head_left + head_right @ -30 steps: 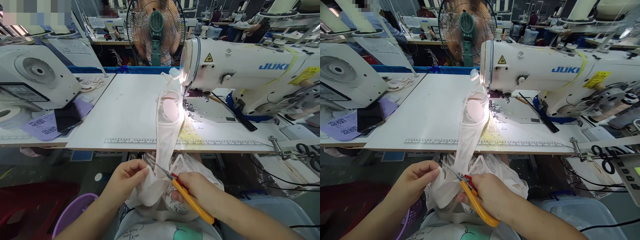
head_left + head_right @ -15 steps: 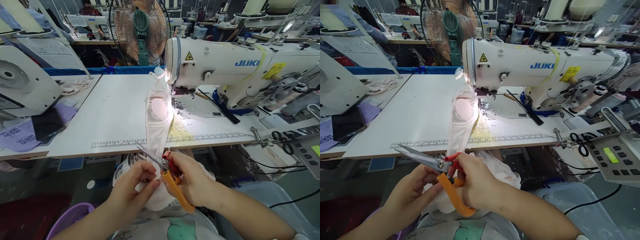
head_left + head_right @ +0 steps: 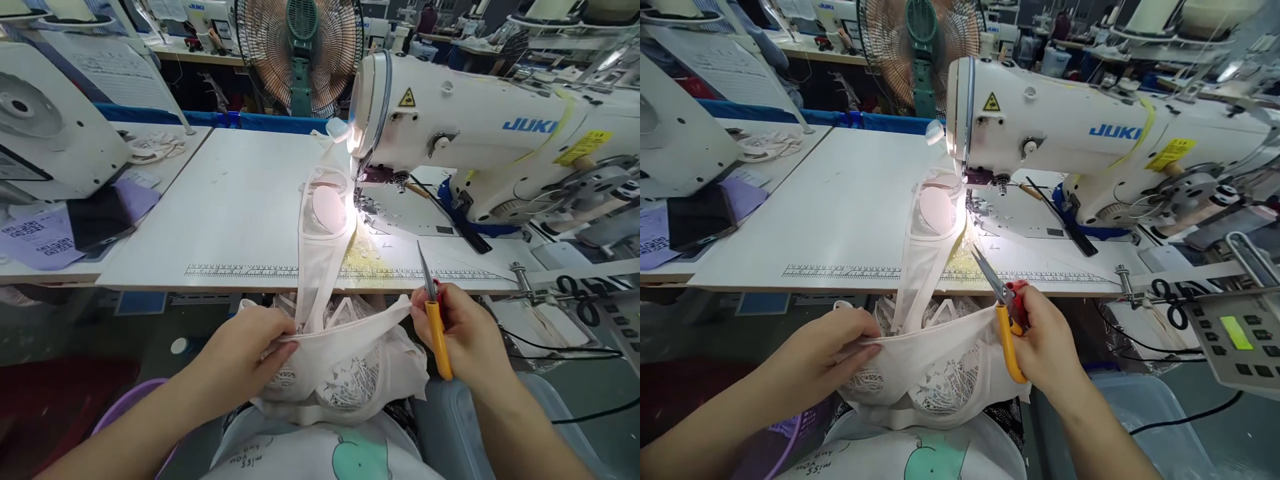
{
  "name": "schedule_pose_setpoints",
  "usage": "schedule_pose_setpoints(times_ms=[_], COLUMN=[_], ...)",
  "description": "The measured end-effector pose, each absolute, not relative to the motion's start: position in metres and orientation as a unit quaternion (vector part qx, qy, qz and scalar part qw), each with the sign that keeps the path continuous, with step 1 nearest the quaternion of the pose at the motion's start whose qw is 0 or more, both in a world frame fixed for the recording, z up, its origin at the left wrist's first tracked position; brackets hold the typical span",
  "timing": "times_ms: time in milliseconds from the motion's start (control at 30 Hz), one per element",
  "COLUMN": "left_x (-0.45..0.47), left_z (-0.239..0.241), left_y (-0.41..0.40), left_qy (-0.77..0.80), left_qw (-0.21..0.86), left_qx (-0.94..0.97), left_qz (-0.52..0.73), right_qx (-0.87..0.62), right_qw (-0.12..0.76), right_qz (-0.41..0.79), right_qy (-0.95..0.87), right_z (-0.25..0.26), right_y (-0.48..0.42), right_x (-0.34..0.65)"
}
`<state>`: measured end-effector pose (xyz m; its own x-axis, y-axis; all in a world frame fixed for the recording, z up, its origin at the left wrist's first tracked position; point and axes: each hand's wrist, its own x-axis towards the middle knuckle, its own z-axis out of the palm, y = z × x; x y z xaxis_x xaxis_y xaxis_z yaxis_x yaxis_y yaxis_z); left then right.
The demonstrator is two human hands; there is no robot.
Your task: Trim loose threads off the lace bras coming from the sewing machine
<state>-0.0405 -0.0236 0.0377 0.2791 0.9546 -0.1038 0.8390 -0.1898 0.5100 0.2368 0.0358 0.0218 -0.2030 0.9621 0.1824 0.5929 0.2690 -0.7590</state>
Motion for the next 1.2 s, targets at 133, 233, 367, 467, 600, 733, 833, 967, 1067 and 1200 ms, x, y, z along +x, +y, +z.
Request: schedule_pose_setpoints(times_ms=[133, 233, 367, 467, 600, 733, 833, 967, 1067, 1200], left_x=[-0.025, -0.013, -0.009, -0.02, -0.049, -0.07, -0.07, -0.046, -0.023, 0.005], left_z=[0.05, 0.057, 0.065, 0.069, 0.07, 0.07, 0.069, 0.058, 0.047, 0.038], left_y=[-0.019, -0.015, -0.01, -0.008, -0.01, -0.01, -0.01, -0.013, -0.013, -0.007], left_qy=[0.523, 0.478, 0.434, 0.459, 0.511, 0.572, 0.603, 0.612, 0.535, 0.446], left_qw=[0.223, 0.209, 0.213, 0.181, 0.196, 0.26, 0.299, 0.32, 0.343, 0.315], left_qx=[0.817, 0.847, 0.868, 0.867, 0.827, 0.75, 0.698, 0.606, 0.615, 0.694], left_qz=[0.091, 0.1, 0.11, 0.069, 0.134, 0.207, 0.245, 0.396, 0.467, 0.469], right_qx=[-0.503, -0.396, -0.356, -0.357, -0.379, -0.405, -0.419, -0.437, -0.442, -0.424], right_qw=[0.349, 0.285, 0.266, 0.288, 0.287, 0.28, 0.258, 0.178, 0.151, 0.257], right_qz=[0.276, 0.407, 0.48, 0.484, 0.484, 0.499, 0.528, 0.547, 0.55, 0.571], right_qy=[-0.741, -0.772, -0.756, -0.745, -0.734, -0.713, -0.692, -0.691, -0.692, -0.655], right_z=[0.027, 0.032, 0.029, 0.025, 0.022, 0.021, 0.021, 0.019, 0.018, 0.025], right_y=[0.026, 0.015, 0.012, 0.015, 0.018, 0.019, 0.017, 0.012, 0.012, 0.018], right_x=[0.221, 0.198, 0.181, 0.185, 0.195, 0.198, 0.2, 0.206, 0.213, 0.217])
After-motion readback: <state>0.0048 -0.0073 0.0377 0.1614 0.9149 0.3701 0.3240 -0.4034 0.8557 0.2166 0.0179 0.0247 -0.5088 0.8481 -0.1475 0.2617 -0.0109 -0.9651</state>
